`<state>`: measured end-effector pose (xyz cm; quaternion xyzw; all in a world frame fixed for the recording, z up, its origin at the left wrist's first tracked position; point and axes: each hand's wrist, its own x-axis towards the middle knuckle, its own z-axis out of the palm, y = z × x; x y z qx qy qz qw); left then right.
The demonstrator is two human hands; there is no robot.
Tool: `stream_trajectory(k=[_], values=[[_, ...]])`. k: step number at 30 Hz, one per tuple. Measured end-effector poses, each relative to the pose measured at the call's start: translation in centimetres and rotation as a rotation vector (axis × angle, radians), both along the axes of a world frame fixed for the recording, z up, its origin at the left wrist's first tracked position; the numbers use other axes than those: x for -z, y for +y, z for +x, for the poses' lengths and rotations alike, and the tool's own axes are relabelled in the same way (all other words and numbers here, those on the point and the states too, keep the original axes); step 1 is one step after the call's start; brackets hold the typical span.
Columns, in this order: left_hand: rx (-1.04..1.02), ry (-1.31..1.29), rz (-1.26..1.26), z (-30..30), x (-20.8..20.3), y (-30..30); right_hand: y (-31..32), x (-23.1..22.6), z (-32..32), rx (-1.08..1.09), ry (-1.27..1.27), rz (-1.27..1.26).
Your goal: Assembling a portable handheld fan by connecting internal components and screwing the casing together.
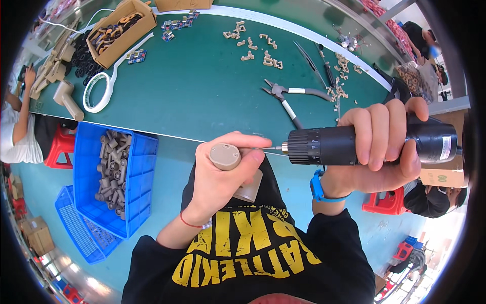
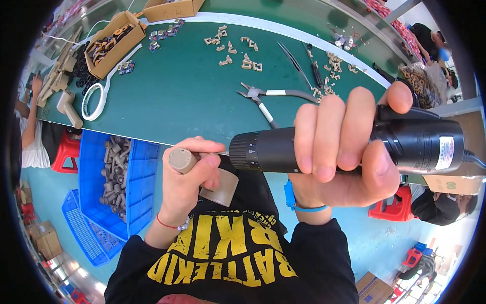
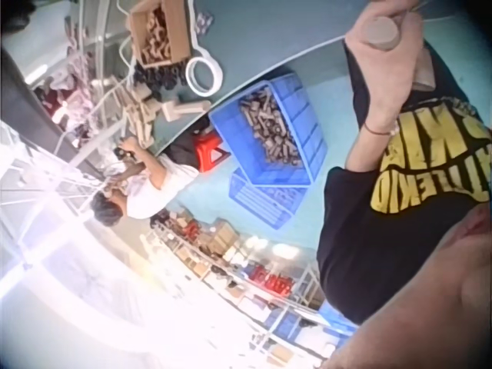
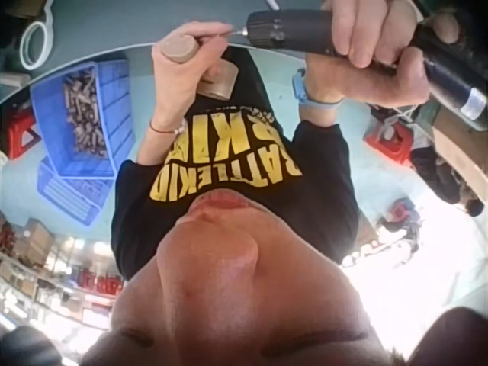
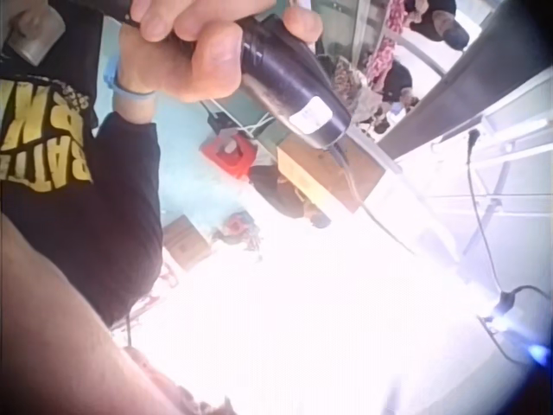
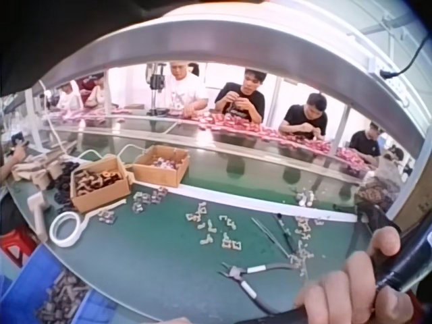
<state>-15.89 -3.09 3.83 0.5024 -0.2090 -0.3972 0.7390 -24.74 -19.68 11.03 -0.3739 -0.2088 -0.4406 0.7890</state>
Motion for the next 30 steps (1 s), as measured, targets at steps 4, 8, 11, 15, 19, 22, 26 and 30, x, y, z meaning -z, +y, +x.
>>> stream_trajectory(k=[4,8,11,15,19,22,26,30], values=[[0.021,0.035,-0.02,0.0,0.1,-0.1,0.3,-0.1,-0.2,0.017,-0.001,-0.009],[0.005,0.006,-0.026,-0.2,-0.1,-0.2,0.1,0.1,-0.1,0.007,0.005,-0.046],[-0.004,-0.011,0.009,-0.3,-0.4,-0.1,0.2,0.0,-0.3,0.036,0.021,-0.058],[-0.064,-0.154,0.058,-0.6,-0.6,-0.3,0.1,0.0,-0.4,0.04,0.019,-0.119],[-0.123,-0.354,0.039,-0.5,-0.3,-0.1,0.2,-0.1,-0.4,0.045,0.019,-0.11],[-0.062,-0.47,-0.038,-0.1,-0.1,-0.1,-0.1,-1.1,-1.1,0.044,-0.006,-0.085],[-0.134,-0.611,-0.072,0.3,1.4,0.4,0.2,-0.8,-0.3,-0.016,-0.081,-0.085],[-0.081,-0.677,-0.016,0.1,0.9,0.4,0.2,-0.6,0.2,-0.065,-0.148,-0.145]])
